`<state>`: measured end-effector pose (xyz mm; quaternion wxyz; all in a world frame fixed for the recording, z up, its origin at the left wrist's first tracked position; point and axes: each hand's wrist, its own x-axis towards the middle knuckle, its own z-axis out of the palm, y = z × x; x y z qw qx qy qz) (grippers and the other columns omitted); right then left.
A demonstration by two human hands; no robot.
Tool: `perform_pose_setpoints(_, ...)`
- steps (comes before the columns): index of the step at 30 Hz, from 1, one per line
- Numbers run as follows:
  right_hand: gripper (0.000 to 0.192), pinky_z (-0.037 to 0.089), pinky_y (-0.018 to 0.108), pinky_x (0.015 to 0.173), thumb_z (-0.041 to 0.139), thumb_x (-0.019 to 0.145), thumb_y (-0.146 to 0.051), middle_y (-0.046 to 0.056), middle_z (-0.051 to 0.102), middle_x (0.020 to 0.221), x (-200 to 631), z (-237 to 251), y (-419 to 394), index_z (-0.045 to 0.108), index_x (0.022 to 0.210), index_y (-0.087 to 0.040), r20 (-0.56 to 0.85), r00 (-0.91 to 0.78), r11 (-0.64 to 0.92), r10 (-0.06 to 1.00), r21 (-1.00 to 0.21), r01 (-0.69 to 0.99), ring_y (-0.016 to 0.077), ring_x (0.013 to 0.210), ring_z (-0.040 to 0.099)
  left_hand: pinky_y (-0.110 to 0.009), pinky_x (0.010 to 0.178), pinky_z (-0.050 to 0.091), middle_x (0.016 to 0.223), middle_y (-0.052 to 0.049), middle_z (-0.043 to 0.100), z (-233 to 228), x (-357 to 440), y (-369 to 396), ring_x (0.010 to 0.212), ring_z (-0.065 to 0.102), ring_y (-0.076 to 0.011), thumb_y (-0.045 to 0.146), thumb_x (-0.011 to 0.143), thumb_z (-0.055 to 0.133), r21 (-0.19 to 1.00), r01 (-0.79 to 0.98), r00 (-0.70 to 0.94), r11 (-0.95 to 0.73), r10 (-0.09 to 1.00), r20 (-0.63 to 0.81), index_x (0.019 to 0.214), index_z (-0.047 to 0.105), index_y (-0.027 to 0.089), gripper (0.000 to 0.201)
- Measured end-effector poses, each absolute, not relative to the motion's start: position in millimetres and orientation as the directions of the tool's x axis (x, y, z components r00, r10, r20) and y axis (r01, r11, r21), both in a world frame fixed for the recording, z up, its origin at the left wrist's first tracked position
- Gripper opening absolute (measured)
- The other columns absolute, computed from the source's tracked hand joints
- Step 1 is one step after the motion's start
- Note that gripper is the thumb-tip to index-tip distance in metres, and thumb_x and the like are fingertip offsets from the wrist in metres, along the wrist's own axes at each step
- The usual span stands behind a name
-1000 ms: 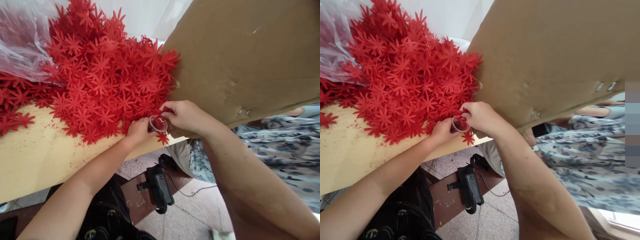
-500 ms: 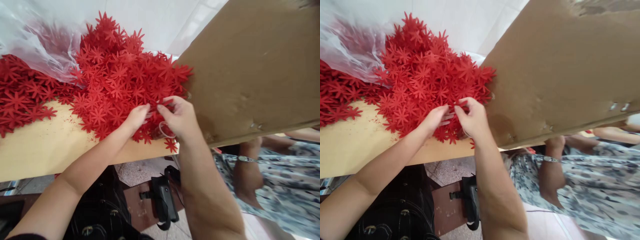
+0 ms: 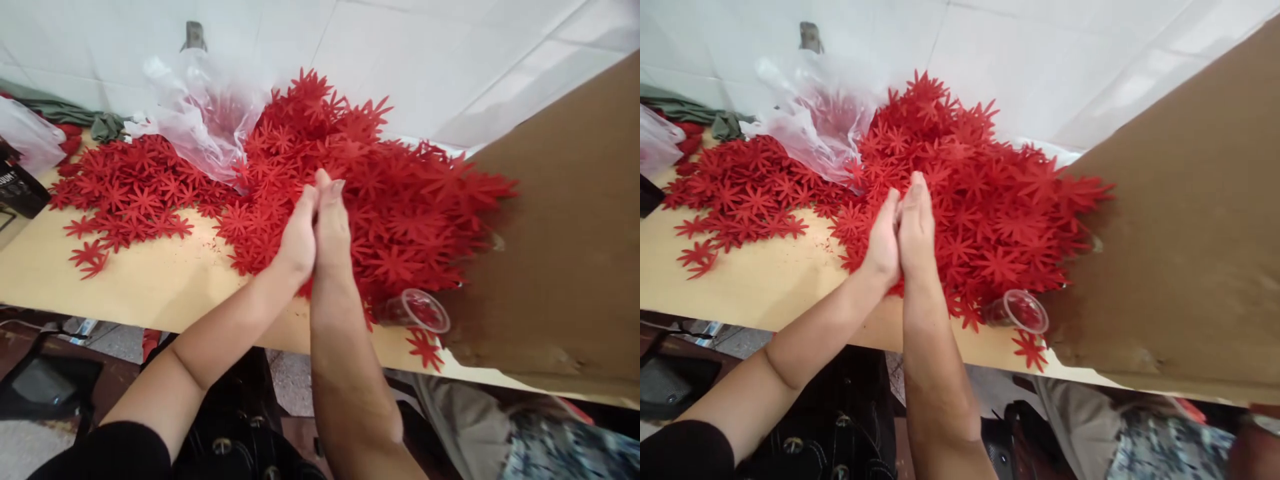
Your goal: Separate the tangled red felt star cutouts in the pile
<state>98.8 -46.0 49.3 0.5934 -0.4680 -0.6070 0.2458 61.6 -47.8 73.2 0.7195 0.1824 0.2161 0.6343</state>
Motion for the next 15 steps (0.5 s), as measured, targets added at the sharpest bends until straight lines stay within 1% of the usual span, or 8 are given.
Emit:
perform_pose_setpoints(2, 0.068, 0.018, 0.047, 0.116, 0.022, 0.082, -0.067, 0.005, 0.044, 0.139, 85.6, 52.0, -54.6, 0.049, 0.126, -0.022, 0.447, 0.080, 0.423, 0.891, -0.881, 0.209, 0.0197, 0.139, 0.027, -0.038, 0.103, 0.037, 0.119, -0.001, 0.061, 73.8, 52.5, -39.5, 0.129, 0.042, -0.0223, 0.025, 0.089, 0.023, 0.583, -0.812, -0.122, -0.039, 0.987, -0.104, 0.090, 0.069, 0.017, 0.047)
perform_pose_setpoints(4, 0.075, 0.013, 0.048, 0.117, 0.016, 0.082, -0.068, 0.006, 0.041, 0.142, 82.1, 55.5, -52.7, 0.047, 0.130, -0.019, 0.410, 0.049, 0.397, 0.911, -0.903, 0.166, 0.0196, 0.141, 0.023, -0.036, 0.097, 0.039, 0.108, -0.003, 0.066, 74.4, 47.9, -38.0, 0.125, 0.047, -0.0218, 0.023, 0.088, 0.019, 0.610, -0.768, -0.363, -0.197, 0.918, -0.161, 0.085, 0.072, 0.016, 0.054)
perform_pose_setpoints(5, 0.077, 0.012, 0.049, 0.117, 0.014, 0.082, -0.069, 0.006, 0.040, 0.143, 84.4, 57.3, -46.9, 0.046, 0.131, -0.018, 0.391, 0.053, 0.379, 0.919, -0.912, 0.155, 0.0206, 0.141, 0.023, -0.036, 0.096, 0.039, 0.107, -0.003, 0.066, 75.0, 47.3, -40.7, 0.125, 0.046, -0.0209, 0.021, 0.088, 0.015, 0.622, -0.749, -0.401, -0.228, 0.903, -0.153, 0.088, 0.072, 0.016, 0.057)
perform_pose_setpoints(6, 0.079, 0.012, 0.051, 0.117, 0.012, 0.082, -0.069, 0.007, 0.039, 0.144, 88.6, 58.8, -39.3, 0.044, 0.132, -0.018, 0.376, 0.063, 0.364, 0.925, -0.920, 0.148, 0.0218, 0.140, 0.023, -0.036, 0.098, 0.037, 0.110, -0.002, 0.065, 75.9, 47.4, -45.3, 0.127, 0.043, -0.0196, 0.020, 0.088, 0.011, 0.634, -0.744, -0.357, -0.211, 0.928, -0.109, 0.093, 0.071, 0.017, 0.060)
perform_pose_setpoints(8, 0.076, 0.013, 0.053, 0.116, 0.011, 0.083, -0.067, 0.005, 0.036, 0.146, 97.1, 60.6, -25.4, 0.040, 0.136, -0.020, 0.388, 0.021, 0.379, 0.921, -0.909, 0.171, 0.0245, 0.140, 0.023, -0.035, 0.104, 0.029, 0.124, 0.001, 0.059, 78.9, 47.4, -56.0, 0.132, 0.035, -0.0173, 0.024, 0.091, 0.010, 0.665, -0.744, -0.064, -0.073, 0.997, 0.038, 0.109, 0.066, 0.019, 0.058)
perform_pose_setpoints(10, 0.076, 0.015, 0.052, 0.115, 0.004, 0.084, -0.065, 0.003, 0.036, 0.146, 98.2, 59.5, -23.2, 0.036, 0.138, -0.023, 0.476, -0.007, 0.464, 0.879, -0.852, 0.242, 0.0243, 0.139, 0.024, -0.034, 0.109, 0.020, 0.136, 0.003, 0.048, 82.9, 45.0, -62.2, 0.136, 0.025, -0.0174, 0.031, 0.093, 0.016, 0.685, -0.729, 0.153, 0.015, 0.978, 0.141, 0.121, 0.057, 0.022, 0.051)
perform_pose_setpoints(12, 0.078, 0.019, 0.050, 0.114, -0.007, 0.085, -0.060, 0.002, 0.030, 0.149, 90.1, 56.1, -33.7, 0.028, 0.142, -0.021, 0.578, 0.007, 0.520, 0.816, -0.741, 0.425, 0.0217, 0.140, 0.022, -0.038, 0.112, 0.016, 0.143, 0.005, 0.039, 87.3, 39.7, -60.3, 0.139, 0.016, -0.0190, 0.036, 0.094, 0.017, 0.667, -0.743, 0.195, 0.056, 0.971, 0.136, 0.130, 0.048, 0.025, 0.049)
perform_pose_setpoints(15, 0.089, 0.023, 0.048, 0.108, -0.029, 0.080, -0.044, 0.008, 0.027, 0.149, 79.3, 51.6, -46.0, 0.021, 0.142, -0.007, 0.669, -0.059, 0.522, 0.741, -0.518, 0.678, 0.0215, 0.139, 0.019, -0.041, 0.113, 0.015, 0.148, 0.007, 0.031, 92.6, 32.6, -52.7, 0.140, 0.011, -0.0197, 0.040, 0.094, 0.010, 0.607, -0.785, 0.191, 0.124, 0.980, 0.048, 0.137, 0.036, 0.026, 0.052)
